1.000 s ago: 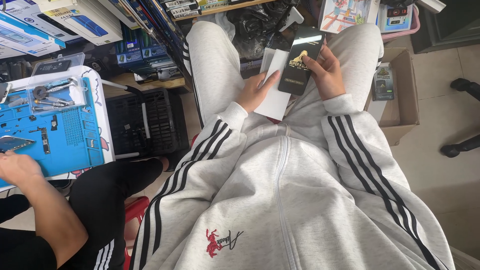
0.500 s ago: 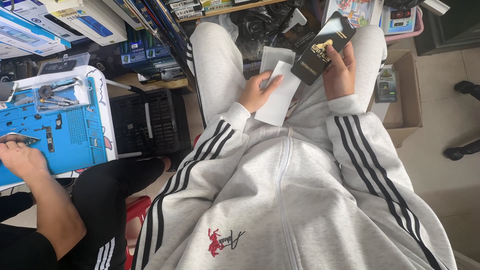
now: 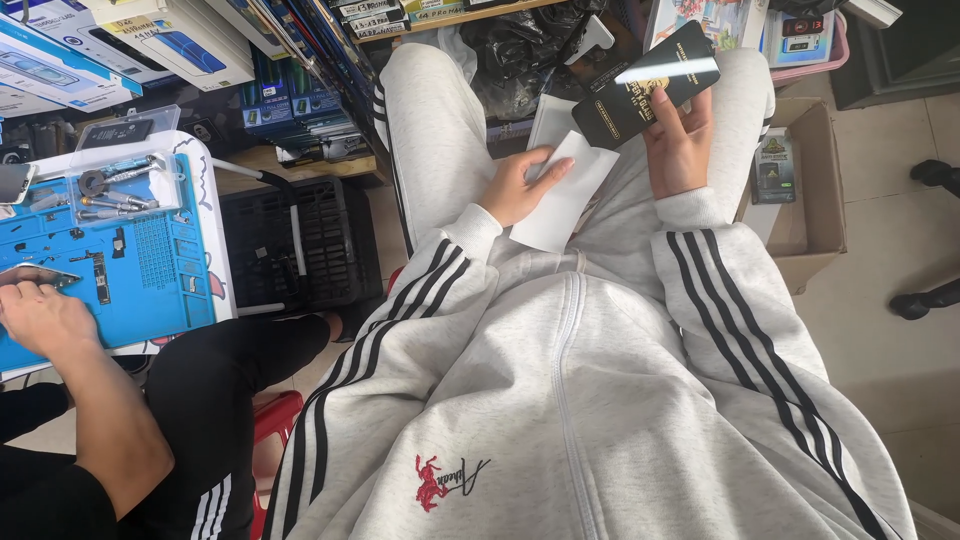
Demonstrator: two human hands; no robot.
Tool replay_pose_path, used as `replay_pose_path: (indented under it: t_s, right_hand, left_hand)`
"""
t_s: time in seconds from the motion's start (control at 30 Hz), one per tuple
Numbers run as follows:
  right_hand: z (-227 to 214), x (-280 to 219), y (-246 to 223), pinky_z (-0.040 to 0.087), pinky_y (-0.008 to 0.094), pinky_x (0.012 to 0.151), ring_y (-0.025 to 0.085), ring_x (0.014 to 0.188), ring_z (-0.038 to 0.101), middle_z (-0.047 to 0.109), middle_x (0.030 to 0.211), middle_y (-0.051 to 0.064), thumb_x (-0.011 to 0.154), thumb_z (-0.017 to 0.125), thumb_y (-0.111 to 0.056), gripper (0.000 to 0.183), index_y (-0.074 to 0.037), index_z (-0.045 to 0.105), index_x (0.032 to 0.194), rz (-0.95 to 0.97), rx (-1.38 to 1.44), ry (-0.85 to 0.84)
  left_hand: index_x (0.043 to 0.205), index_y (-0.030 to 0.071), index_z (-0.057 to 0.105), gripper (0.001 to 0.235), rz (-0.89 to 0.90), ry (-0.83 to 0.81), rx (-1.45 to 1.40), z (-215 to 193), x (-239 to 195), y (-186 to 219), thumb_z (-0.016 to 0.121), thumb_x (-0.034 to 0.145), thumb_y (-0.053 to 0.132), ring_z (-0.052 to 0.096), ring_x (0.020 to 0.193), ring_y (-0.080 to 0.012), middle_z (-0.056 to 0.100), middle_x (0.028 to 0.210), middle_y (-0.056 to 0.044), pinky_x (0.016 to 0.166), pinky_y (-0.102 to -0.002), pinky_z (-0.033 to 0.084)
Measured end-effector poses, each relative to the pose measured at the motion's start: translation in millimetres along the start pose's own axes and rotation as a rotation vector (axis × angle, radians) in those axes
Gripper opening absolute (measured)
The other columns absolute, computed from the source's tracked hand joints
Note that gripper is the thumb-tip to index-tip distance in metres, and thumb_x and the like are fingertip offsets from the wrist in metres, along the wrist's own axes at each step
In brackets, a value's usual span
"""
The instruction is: The person repeatedly picks up small black boxes and white paper sheets, places the boxes into the sheets, folds them, and sets the bundles aside. The process is repeated multiple times in a repetitive loop.
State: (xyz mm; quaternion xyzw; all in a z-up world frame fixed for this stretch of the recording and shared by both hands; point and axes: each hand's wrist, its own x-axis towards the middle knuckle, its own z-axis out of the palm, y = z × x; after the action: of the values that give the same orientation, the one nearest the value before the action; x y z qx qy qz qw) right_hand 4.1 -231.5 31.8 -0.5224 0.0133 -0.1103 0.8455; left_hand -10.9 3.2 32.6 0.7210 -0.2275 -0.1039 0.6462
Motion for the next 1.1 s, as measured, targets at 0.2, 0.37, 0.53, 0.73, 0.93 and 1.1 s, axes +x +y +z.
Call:
replay_pose_path:
  t_s: [0.2, 0.37, 0.53, 0.73, 0.93, 1.1]
  right_hand:
    - [-1.8, 1.2, 0.5, 0.060, 0.036, 0.104, 0.018, 0.121, 0.067, 0.069, 0.131, 0.003, 0.108, 0.066, -0.011, 0.040, -0.019, 0.052, 0.145, -0.060, -0.016, -0.014]
    - [-0.4, -0.1, -1.2, 0.059, 0.036, 0.105, 0.019, 0.123, 0.067, 0.067, 0.135, 0.004, 0.108, 0.067, -0.013, 0.039, -0.018, 0.051, 0.143, -0.079, -0.040, -0.029]
    - [3.0, -0.7, -0.5, 0.060, 0.037, 0.105, 0.019, 0.124, 0.067, 0.068, 0.134, 0.004, 0.106, 0.068, -0.014, 0.039, -0.017, 0.052, 0.142, -0.047, -0.073, -0.087]
    - [14.0, -7.5, -7.7, 0.060, 0.035, 0.106, 0.019, 0.121, 0.067, 0.068, 0.129, 0.008, 0.106, 0.064, -0.011, 0.040, -0.011, 0.050, 0.143, -0.011, -0.202, -0.181]
    - [22.8, -12.3, -17.4, 0.030, 0.016, 0.057, 0.002, 0.063, 0.027, 0.050, 0.106, -0.008, 0.101, 0.073, -0.009, 0.039, -0.013, 0.047, 0.130, -0.110, -0.531, -0.206]
    - [24.9, -17.3, -22.7, 0.037, 0.019, 0.062, 0.006, 0.057, 0.035, 0.042, 0.160, 0.006, 0.108, 0.062, -0.010, 0.047, -0.011, 0.043, 0.150, -0.258, -0.621, -0.243]
  left_hand:
    - [0.087, 0.012, 0.064, 0.037, -0.025, 0.030, 0.020, -0.8, 0.1, 1.8, 0.051, 0.104, 0.043, 0.048, 0.077, -0.0035, 0.052, 0.079, 0.010, 0.076, -0.020, 0.039]
    - [0.094, 0.010, 0.067, 0.038, -0.010, 0.040, -0.006, 0.8, 0.5, -1.4, 0.051, 0.103, 0.043, 0.055, 0.084, -0.0047, 0.060, 0.086, 0.009, 0.081, -0.021, 0.042]
    - [0.094, 0.010, 0.069, 0.038, -0.005, 0.048, -0.020, 0.6, 0.5, 0.9, 0.051, 0.104, 0.041, 0.056, 0.083, -0.0037, 0.062, 0.085, 0.009, 0.081, -0.020, 0.044]
    - [0.096, 0.011, 0.070, 0.041, -0.026, 0.048, 0.023, 0.4, 0.9, 5.8, 0.050, 0.103, 0.046, 0.050, 0.078, -0.0035, 0.060, 0.083, 0.010, 0.076, -0.020, 0.041]
    - [0.109, 0.007, 0.072, 0.047, -0.026, 0.048, 0.036, 0.4, 0.4, 2.3, 0.051, 0.101, 0.048, 0.063, 0.095, -0.0076, 0.071, 0.099, 0.005, 0.089, -0.022, 0.046]
    - [0.082, 0.014, 0.059, 0.037, 0.017, 0.047, 0.032, 1.7, 0.5, -4.9, 0.055, 0.103, 0.044, 0.042, 0.070, -0.0041, 0.046, 0.074, 0.009, 0.067, -0.021, 0.034]
